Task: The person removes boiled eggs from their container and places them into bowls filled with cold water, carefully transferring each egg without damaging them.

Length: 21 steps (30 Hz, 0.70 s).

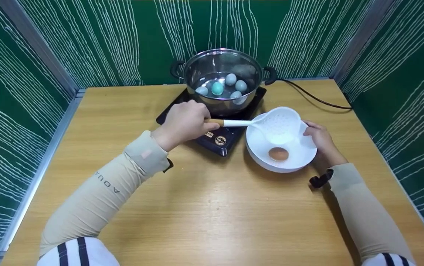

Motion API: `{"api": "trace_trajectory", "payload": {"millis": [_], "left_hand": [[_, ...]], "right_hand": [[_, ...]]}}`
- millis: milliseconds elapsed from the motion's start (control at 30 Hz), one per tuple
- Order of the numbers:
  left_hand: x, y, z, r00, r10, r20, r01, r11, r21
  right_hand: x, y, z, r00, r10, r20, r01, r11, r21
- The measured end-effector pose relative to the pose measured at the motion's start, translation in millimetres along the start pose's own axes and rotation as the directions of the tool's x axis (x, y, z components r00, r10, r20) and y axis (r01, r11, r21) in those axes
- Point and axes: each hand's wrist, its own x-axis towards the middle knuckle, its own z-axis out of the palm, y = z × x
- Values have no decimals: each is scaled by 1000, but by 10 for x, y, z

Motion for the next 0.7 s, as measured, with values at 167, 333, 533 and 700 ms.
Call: {"api": "trace_trajectory", "payload": {"millis": [167, 333, 533, 700], "left_hand": [[7, -96, -85, 998, -49, -35, 47, 997, -68], [20, -195, -183, 993, -92, -72, 85, 991, -99], [33, -335, -281, 987, -127, -97, 115, 986, -118], [59, -455, -378, 979, -173, -108, 155, 976, -154]], "right_hand": [[-6, 4, 1, 1000, -21, 8, 21, 1000, -13], [-7, -2, 6, 1000, -20, 10, 20, 1000, 9], [1, -11, 8, 998, 58, 33, -59, 997, 41], [11, -26, -5, 997, 68, 33, -69, 997, 40]]}}
